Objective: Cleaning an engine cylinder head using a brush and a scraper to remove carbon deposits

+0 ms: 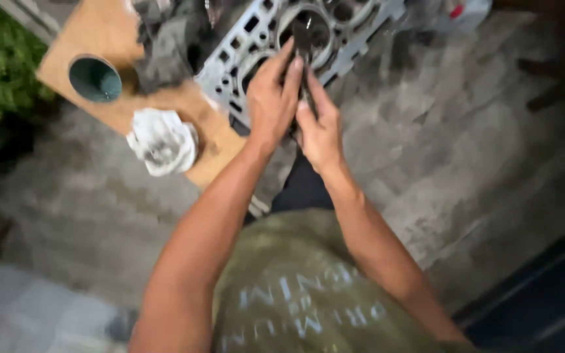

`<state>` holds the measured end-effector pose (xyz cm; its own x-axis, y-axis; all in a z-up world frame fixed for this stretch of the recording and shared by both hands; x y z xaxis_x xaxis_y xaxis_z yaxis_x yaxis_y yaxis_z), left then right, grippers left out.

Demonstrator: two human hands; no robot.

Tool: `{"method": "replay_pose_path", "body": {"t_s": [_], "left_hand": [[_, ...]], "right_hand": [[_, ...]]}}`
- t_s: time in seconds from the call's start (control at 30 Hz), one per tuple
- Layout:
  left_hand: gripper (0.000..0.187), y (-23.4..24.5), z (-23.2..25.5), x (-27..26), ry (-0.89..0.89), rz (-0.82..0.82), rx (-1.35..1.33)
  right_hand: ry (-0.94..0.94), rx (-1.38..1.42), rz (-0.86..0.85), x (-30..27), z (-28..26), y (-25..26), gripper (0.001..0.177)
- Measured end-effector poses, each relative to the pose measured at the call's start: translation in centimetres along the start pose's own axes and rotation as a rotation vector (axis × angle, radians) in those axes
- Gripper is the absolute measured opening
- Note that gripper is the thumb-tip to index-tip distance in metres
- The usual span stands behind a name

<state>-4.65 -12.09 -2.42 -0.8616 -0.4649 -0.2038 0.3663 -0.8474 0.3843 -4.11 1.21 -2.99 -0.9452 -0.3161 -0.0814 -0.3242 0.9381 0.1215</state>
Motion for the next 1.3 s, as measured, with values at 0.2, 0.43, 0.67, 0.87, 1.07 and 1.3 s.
{"method": "replay_pose_path", "body": {"t_s": [0.2, 0.43, 0.67, 0.87, 1.07, 1.3], "left_hand": [[0.044, 0.0, -0.5, 0.8, 0.062, -0.027, -0.043], [0.047, -0.5, -0.4, 0.7, 0.022, -0.011, -0.012], [0.045, -0.6, 0.0, 0.9, 0.077, -0.054, 0.045], [0.048, 0.2, 1.2, 0.8, 0.016, -0.084, -0.040], [0.044, 0.1, 0.4, 1.0, 0.026, -0.075, -0.119], [0.042, -0.1, -0.2, 1.1, 0.049, -0.038, -0.057]], "right_hand": [[-0.157, -0.094, -0.020, 1.7, -0.8, 0.0, 0.057], [-0.050, -0.184, -0.098, 3.4, -1.3, 0.9, 0.050], [-0.418, -0.052, 0.038, 2.0, -2.9, 0.1, 0.052], [-0.375, 0.112, 0.156, 0.7, -2.0, -0.4, 0.055], [-0.315, 0.046, 0.096, 1.3, -2.7, -0.2, 0.055], [-0.147, -0.274, -0.107, 2.3, -2.3, 0.4, 0.054]]}}
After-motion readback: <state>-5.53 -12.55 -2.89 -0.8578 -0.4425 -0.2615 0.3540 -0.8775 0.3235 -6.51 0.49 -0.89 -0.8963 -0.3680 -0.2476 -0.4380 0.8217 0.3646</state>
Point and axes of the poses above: each hand's wrist, its own x-axis towards the middle knuckle, its own y-axis out of the back of the hand, z = x × y, the point moved 10 cm from there along x, towards the middle knuckle, and after that the axes turned 8 degrees about y, right-handed, at the moved point
